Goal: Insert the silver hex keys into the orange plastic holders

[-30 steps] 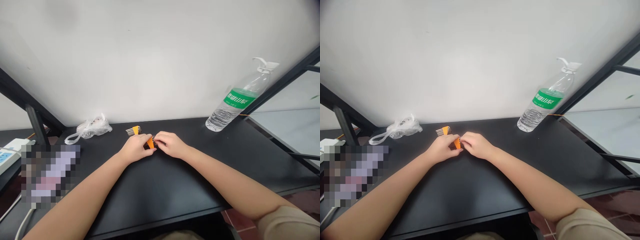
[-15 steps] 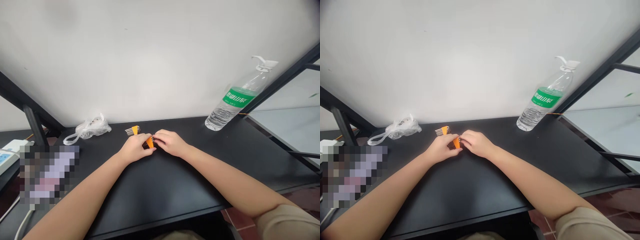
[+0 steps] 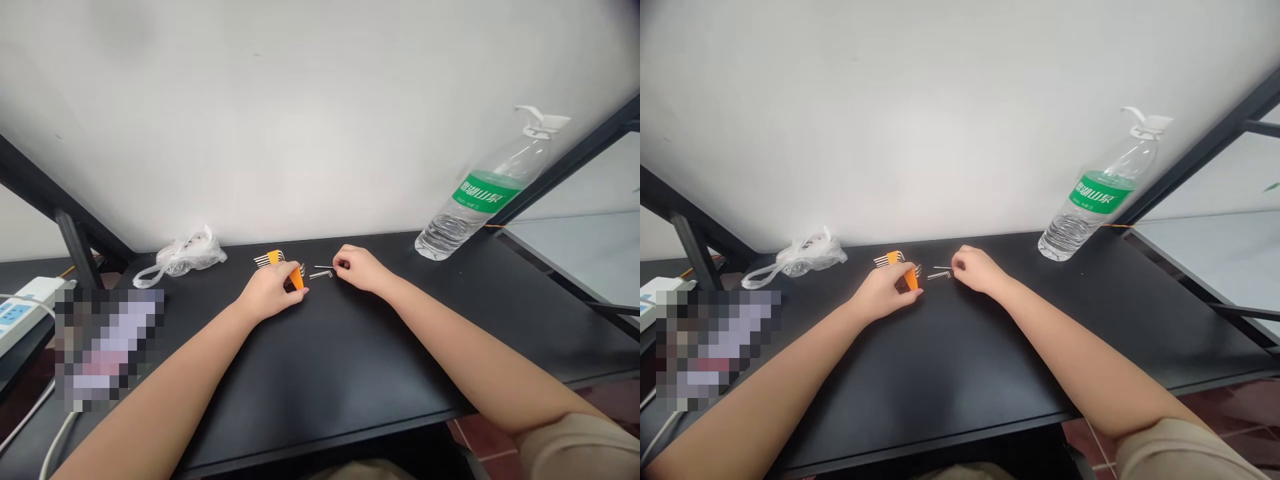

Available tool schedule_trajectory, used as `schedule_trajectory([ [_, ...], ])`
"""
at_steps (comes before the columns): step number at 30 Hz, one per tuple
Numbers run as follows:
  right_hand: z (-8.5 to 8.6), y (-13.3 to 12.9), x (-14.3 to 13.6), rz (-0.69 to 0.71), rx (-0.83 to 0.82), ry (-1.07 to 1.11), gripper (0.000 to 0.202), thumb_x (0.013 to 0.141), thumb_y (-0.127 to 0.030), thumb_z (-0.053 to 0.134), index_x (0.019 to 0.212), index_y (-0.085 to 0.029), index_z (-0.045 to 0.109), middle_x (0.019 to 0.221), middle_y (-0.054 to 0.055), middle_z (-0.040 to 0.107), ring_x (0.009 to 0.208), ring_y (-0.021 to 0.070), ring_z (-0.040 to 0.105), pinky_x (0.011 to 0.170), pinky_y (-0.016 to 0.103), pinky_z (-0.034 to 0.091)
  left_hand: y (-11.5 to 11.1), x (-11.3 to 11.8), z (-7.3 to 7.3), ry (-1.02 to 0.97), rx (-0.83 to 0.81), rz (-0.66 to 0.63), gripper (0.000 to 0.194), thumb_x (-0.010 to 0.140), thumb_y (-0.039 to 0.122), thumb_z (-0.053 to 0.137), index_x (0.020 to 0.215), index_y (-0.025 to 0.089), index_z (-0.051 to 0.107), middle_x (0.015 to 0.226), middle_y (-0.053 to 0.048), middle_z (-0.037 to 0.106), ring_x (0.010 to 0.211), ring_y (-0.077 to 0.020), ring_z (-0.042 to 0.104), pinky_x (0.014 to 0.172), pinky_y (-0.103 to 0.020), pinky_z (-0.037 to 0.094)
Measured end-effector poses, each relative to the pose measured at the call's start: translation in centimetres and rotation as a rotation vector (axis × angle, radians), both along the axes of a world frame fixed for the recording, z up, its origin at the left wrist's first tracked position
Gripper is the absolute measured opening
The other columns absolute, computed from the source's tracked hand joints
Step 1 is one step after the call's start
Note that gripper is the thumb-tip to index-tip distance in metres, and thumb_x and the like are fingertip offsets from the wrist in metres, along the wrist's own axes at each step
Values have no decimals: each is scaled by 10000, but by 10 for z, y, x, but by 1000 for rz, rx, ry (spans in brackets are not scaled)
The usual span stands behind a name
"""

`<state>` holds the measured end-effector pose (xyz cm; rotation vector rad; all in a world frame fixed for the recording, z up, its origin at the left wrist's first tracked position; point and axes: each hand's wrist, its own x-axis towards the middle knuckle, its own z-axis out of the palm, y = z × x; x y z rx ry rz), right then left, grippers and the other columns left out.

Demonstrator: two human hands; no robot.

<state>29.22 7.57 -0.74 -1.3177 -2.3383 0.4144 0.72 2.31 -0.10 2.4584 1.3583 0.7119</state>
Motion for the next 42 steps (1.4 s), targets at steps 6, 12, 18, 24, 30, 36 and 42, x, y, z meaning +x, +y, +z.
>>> schedule_trajectory([
  [6, 14, -6, 10, -87, -98, -183, 182, 698, -111, 744, 652, -208, 597, 736, 32, 639, 502, 127, 510, 448, 278, 325, 1, 1, 0, 26, 15, -3, 371, 870, 460, 709, 1166, 243, 651, 967, -31, 734, 826, -209, 676, 732, -314, 517],
  [12, 25, -15, 4, 65, -113, -130, 141, 748, -91, 662, 732, -213, 594, 714, -6, 632, 545, 119, 521, 495, 252, 342, 1, 1, 0, 24, 34, 2, 391, 865, 451, 720, 1189, 244, 648, 978, -30, 737, 818, -201, 677, 738, -308, 521],
  [18, 20, -28, -20, 280, 36, 93, 94, 911, -146, 580, 895, -208, 649, 882, 25, 639, 745, 146, 568, 674, 273, 451, 0, 1, 0, 26, 41, -13, 375, 863, 441, 722, 1167, 236, 643, 925, -20, 724, 796, -197, 665, 709, -301, 504],
  [24, 15, -32, -24, 346, 108, 147, 137, 963, -150, 554, 930, -213, 671, 924, 50, 652, 768, 168, 581, 690, 302, 473, -1, 2, 2, 29, 33, -21, 339, 864, 433, 719, 1131, 236, 649, 920, -20, 726, 794, -199, 664, 667, -293, 481],
  [30, 20, -35, -22, 332, 135, 154, 150, 991, -174, 537, 947, -221, 673, 955, 59, 661, 783, 177, 595, 701, 320, 491, -2, 2, 2, 31, 47, -8, 369, 856, 426, 727, 1164, 240, 643, 934, -18, 730, 792, -199, 670, 693, -303, 498],
  [36, 22, -40, -24, 342, 155, 124, 189, 1010, -179, 517, 994, -230, 698, 993, 71, 671, 841, 196, 628, 753, 341, 527, -1, 1, 2, 48, 54, -15, 331, 857, 438, 726, 1111, 241, 648, 892, -16, 705, 775, -197, 655, 663, -296, 476],
  [42, 22, -42, -22, 345, 168, 80, 232, 1021, -169, 498, 1055, -240, 716, 1029, 67, 655, 841, 184, 629, 752, 333, 530, -1, 1, 3, 104, 83, -90, 294, 862, 452, 720, 1044, 236, 636, 842, -10, 665, 735, -191, 612, 628, -300, 432],
])
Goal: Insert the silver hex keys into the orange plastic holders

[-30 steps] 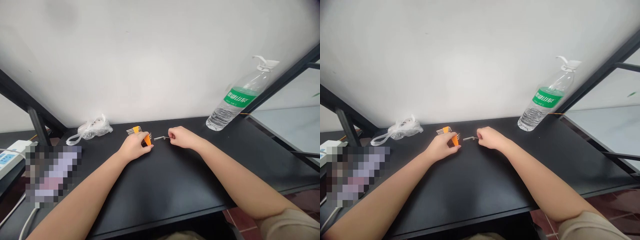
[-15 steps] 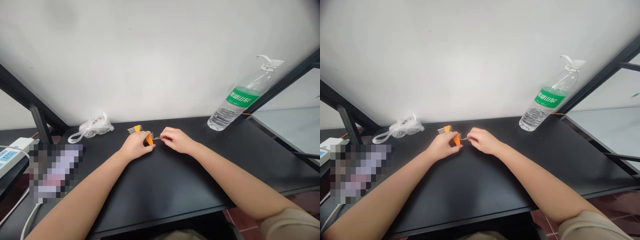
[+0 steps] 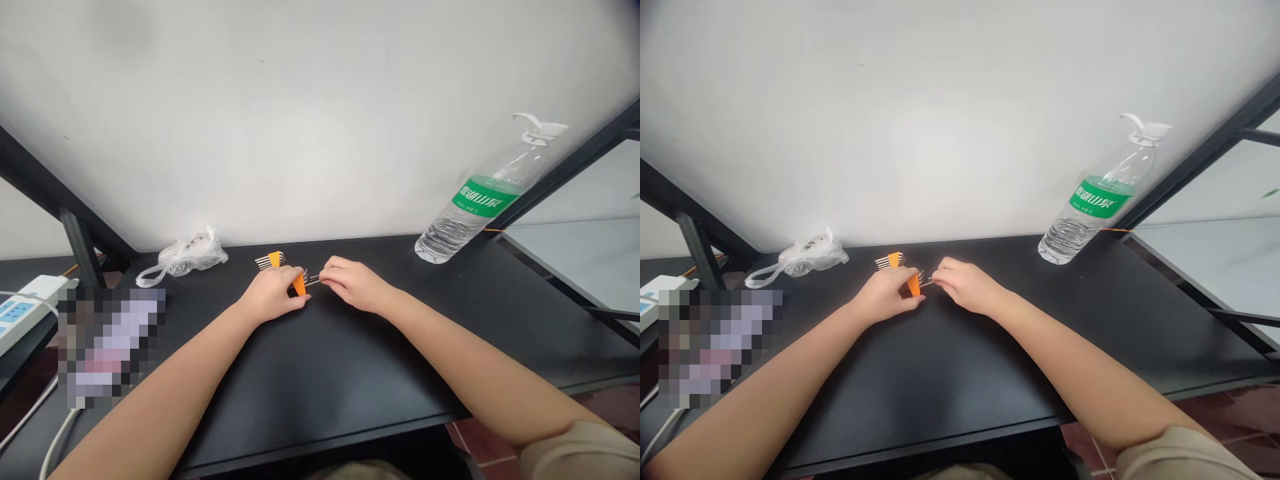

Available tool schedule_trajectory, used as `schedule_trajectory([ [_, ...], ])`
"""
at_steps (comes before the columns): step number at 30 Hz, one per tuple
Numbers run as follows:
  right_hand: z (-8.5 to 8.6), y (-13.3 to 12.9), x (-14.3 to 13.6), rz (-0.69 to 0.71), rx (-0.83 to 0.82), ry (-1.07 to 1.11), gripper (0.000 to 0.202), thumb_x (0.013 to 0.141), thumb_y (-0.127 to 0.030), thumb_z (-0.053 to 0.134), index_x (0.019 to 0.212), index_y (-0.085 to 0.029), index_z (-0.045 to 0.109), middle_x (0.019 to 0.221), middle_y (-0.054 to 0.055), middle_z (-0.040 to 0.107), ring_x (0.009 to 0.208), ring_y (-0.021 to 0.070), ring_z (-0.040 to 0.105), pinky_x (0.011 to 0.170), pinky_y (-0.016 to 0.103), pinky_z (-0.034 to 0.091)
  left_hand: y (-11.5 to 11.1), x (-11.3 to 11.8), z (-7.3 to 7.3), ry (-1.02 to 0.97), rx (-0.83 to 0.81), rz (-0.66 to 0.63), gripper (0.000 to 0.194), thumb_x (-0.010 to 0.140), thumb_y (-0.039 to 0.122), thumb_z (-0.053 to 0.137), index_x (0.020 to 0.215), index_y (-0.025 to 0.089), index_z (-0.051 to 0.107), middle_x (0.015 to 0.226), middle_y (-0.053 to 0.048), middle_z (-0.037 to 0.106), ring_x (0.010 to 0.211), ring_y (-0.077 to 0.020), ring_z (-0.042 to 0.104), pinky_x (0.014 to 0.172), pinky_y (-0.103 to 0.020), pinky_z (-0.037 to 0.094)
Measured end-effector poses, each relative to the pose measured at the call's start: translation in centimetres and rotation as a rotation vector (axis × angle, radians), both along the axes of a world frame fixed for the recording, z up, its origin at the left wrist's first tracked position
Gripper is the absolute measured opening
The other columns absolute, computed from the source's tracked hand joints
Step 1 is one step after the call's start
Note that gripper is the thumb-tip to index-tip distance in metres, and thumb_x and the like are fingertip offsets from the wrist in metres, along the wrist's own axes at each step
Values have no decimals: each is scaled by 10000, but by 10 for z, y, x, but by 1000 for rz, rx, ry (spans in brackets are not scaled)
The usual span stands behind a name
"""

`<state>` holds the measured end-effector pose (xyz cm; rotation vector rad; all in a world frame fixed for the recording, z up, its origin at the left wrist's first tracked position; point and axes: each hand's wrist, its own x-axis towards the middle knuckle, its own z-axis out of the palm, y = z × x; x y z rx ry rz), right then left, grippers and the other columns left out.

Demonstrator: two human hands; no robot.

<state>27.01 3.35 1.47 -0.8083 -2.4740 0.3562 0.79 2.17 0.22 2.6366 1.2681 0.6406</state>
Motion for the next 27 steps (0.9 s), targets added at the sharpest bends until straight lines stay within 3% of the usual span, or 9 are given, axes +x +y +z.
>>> schedule_trajectory([
  [6, -1, 1, 0, 13, 7, 12, 229, 1017, -171, 512, 1034, -245, 728, 1009, 63, 654, 831, 182, 628, 737, 325, 536, -2, 2, 2, 3, -1, -31, 307, 862, 438, 718, 1078, 239, 627, 844, -11, 663, 727, -190, 605, 662, -305, 445],
  [15, -4, -18, -25, 57, -65, 42, 205, 980, -127, 520, 1067, -240, 667, 1134, 70, 632, 853, 166, 620, 745, 300, 538, -6, 8, 6, -37, -23, -43, 171, 859, 355, 700, 915, 228, 601, 830, -9, 660, 728, -179, 606, 626, -285, 411],
  [22, -18, 24, 10, -193, -31, 50, 163, 931, -137, 593, 990, -225, 717, 1079, 62, 653, 837, 177, 634, 792, 344, 538, -4, 2, 6, -54, -73, 6, 255, 872, 453, 714, 978, 237, 630, 887, -4, 700, 732, -174, 617, 644, -281, 440],
  [27, -26, 40, 22, -208, -130, -34, 163, 932, -160, 612, 928, -230, 760, 1008, 48, 660, 877, 180, 639, 789, 329, 527, -3, 2, 7, -64, -91, 28, 256, 870, 460, 716, 970, 236, 641, 903, -4, 712, 748, -173, 625, 653, -273, 443],
])
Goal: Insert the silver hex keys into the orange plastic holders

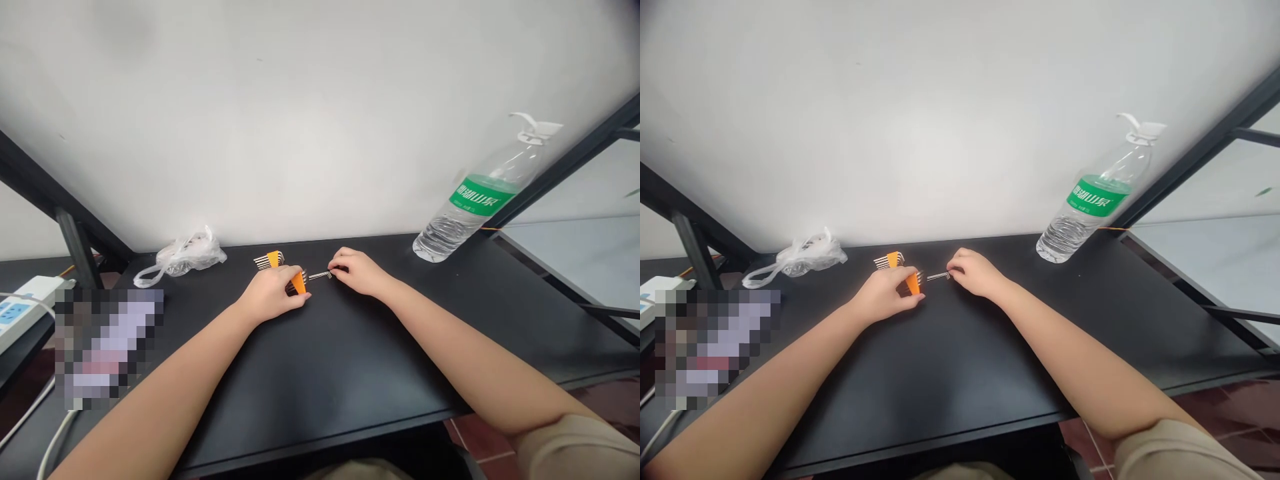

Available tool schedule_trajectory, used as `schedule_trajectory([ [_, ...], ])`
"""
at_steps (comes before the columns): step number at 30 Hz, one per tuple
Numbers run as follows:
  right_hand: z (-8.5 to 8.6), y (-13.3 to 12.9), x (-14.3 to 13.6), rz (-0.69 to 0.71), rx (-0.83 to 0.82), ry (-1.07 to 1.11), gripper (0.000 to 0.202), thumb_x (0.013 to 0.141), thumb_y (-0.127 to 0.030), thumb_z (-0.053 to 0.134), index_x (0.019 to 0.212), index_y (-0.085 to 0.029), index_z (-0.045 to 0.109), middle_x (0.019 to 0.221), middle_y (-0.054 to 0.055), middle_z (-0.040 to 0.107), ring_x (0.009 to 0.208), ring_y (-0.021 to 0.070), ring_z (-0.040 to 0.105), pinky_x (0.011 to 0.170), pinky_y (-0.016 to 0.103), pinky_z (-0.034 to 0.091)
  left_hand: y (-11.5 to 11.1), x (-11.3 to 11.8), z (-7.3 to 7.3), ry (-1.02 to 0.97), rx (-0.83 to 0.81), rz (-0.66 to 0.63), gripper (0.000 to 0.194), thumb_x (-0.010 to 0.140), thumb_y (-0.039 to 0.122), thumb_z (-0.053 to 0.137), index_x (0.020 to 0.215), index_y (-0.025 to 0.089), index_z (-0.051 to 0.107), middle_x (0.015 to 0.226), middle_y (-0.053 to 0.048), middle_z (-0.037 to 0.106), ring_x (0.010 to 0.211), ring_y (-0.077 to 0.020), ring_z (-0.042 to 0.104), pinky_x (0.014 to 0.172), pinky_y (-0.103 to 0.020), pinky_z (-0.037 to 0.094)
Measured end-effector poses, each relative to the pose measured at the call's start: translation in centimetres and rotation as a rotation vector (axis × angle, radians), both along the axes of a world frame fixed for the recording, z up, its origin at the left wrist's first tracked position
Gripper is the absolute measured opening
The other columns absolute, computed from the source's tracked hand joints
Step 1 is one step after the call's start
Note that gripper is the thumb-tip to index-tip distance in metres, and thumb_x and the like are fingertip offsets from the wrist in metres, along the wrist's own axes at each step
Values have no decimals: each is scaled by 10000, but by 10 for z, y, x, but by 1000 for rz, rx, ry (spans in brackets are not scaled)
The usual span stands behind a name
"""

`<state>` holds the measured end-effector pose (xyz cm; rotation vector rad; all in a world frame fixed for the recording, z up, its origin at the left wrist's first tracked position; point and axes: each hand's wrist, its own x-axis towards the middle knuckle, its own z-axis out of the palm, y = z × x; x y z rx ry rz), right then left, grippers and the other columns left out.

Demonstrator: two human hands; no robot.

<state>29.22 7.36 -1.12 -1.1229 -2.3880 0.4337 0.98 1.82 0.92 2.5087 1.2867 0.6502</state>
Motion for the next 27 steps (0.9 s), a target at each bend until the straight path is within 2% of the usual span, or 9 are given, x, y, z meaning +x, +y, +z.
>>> schedule_trajectory([
  [5, 3, -3, -3, -22, -9, -25, 184, 929, -140, 594, 872, -218, 751, 988, 49, 659, 854, 169, 620, 764, 304, 498, 0, 1, 1, 8, -6, -2, 260, 868, 458, 712, 982, 233, 653, 912, -5, 715, 760, -172, 629, 662, -268, 441],
  [12, 3, -5, -7, -35, -35, -17, 164, 931, -168, 594, 889, -225, 743, 1008, 48, 655, 849, 167, 620, 785, 304, 489, 0, 0, 0, 21, -9, 5, 267, 860, 456, 719, 991, 232, 653, 897, -4, 710, 755, -173, 627, 656, -270, 435],
  [18, 8, -6, -4, -182, -102, -173, 76, 785, -132, 672, 781, -207, 663, 906, 43, 655, 779, 168, 594, 672, 281, 432, 0, 0, 0, 20, -11, -7, 259, 871, 460, 709, 967, 230, 639, 899, 1, 706, 750, -167, 619, 665, -270, 442],
  [22, 14, -7, 0, -246, -182, -239, 105, 733, -157, 700, 722, -205, 607, 841, 35, 657, 694, 160, 561, 574, 277, 371, 1, 0, -3, 15, -3, 4, 275, 865, 464, 716, 997, 234, 643, 905, 2, 711, 760, -172, 627, 676, -274, 448],
  [24, 16, -9, -1, -206, -181, -173, 109, 758, -158, 674, 728, -205, 581, 803, 16, 650, 666, 148, 547, 569, 268, 369, 2, -1, -4, 12, 1, 14, 278, 864, 456, 716, 1017, 234, 647, 899, 1, 713, 760, -174, 631, 675, -275, 449],
  [27, 19, -15, -9, -5, -181, 6, 44, 851, -172, 617, 825, -205, 606, 814, 0, 650, 680, 134, 565, 620, 256, 420, 3, -2, -6, 14, 0, 36, 288, 868, 459, 711, 1039, 236, 649, 886, 3, 714, 748, -174, 636, 664, -277, 449],
])
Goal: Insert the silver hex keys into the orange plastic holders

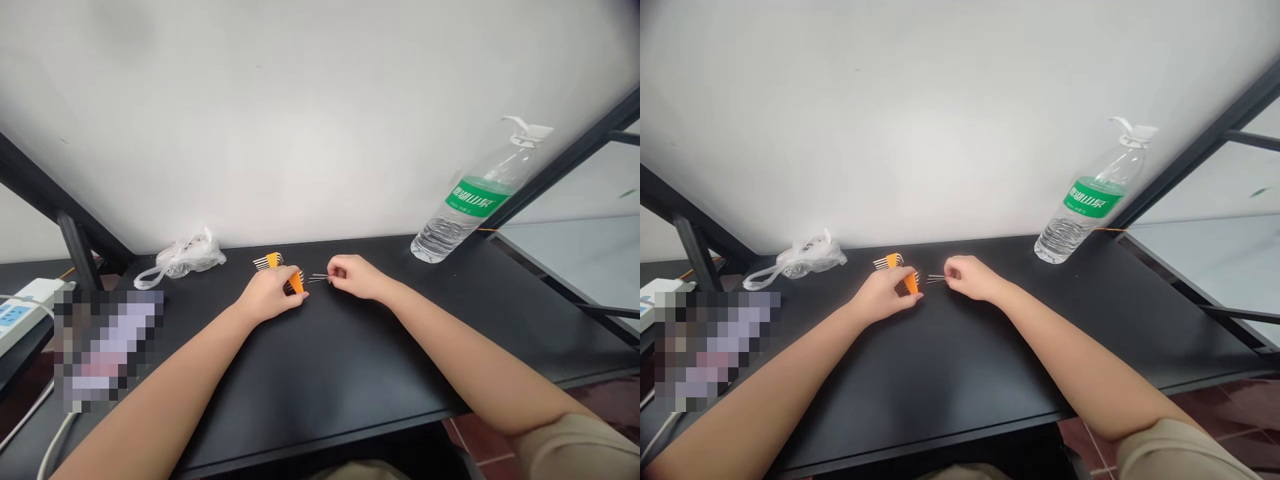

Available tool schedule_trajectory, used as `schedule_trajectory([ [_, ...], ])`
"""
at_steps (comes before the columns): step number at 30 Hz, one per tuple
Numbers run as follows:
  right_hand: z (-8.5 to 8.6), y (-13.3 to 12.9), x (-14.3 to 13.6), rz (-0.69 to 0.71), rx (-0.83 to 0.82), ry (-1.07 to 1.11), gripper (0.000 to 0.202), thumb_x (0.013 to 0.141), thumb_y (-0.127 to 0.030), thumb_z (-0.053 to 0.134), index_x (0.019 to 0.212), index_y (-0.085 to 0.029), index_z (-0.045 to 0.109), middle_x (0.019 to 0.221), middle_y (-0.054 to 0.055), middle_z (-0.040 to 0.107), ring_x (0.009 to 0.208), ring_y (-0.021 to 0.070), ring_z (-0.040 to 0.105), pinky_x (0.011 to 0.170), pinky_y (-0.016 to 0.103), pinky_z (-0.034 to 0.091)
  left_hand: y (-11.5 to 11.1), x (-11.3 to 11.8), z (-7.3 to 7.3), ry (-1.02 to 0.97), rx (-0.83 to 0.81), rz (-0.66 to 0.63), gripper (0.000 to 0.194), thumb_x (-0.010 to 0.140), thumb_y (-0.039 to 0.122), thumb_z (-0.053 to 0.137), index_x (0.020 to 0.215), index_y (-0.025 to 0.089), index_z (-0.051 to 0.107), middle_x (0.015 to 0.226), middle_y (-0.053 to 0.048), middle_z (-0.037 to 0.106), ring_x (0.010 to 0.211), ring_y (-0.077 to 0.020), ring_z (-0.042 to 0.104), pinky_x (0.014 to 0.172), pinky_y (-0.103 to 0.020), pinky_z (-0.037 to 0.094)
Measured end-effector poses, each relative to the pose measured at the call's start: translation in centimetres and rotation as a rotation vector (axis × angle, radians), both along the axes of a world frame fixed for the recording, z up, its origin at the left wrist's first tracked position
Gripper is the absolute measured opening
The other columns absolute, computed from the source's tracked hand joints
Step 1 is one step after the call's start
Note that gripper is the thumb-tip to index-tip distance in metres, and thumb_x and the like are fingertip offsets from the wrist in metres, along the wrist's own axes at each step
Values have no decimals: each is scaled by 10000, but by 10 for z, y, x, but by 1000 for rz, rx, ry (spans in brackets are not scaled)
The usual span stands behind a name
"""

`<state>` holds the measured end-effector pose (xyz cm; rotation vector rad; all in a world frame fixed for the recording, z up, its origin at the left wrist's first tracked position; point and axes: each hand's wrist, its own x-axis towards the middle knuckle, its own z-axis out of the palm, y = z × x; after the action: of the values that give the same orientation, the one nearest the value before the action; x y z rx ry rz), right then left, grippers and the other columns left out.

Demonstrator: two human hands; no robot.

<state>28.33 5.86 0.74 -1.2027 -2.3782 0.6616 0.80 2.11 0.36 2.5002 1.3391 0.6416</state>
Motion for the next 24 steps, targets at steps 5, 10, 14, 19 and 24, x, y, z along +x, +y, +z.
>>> schedule_trajectory([
  [5, 2, -12, -12, 169, 103, 127, 93, 928, -169, 583, 884, -206, 657, 888, 19, 641, 737, 135, 577, 689, 269, 457, 0, -1, -3, -8, 21, 26, 368, 863, 475, 715, 1138, 238, 651, 938, -9, 737, 777, -187, 660, 691, -291, 471],
  [10, 1, -16, -15, 190, 179, 97, 144, 946, -136, 567, 902, -214, 680, 888, 22, 638, 752, 141, 570, 688, 276, 445, 0, 0, -3, -9, 27, 20, 350, 864, 480, 711, 1116, 242, 663, 950, -18, 742, 789, -195, 668, 688, -291, 471],
  [14, 1, -16, -14, 189, 198, 91, 155, 962, -139, 562, 916, -214, 689, 893, 25, 643, 755, 142, 572, 690, 280, 447, 0, 0, -3, -5, 22, 27, 315, 859, 465, 711, 1080, 246, 660, 874, -3, 724, 746, -189, 652, 667, -288, 458],
  [19, 4, -18, -15, 194, 221, 60, 174, 979, -144, 547, 922, -211, 697, 898, 34, 648, 758, 149, 581, 696, 288, 453, 0, 0, -4, -11, 30, 26, 339, 855, 466, 713, 1108, 248, 653, 913, -9, 732, 771, -196, 659, 676, -292, 454],
  [24, 7, -22, -14, 221, 265, 16, 196, 1001, -161, 522, 946, -212, 703, 910, 50, 652, 779, 168, 597, 716, 307, 471, 1, -1, -5, 8, 28, 14, 345, 865, 474, 702, 1117, 246, 647, 910, -11, 722, 774, -195, 655, 683, -297, 461],
])
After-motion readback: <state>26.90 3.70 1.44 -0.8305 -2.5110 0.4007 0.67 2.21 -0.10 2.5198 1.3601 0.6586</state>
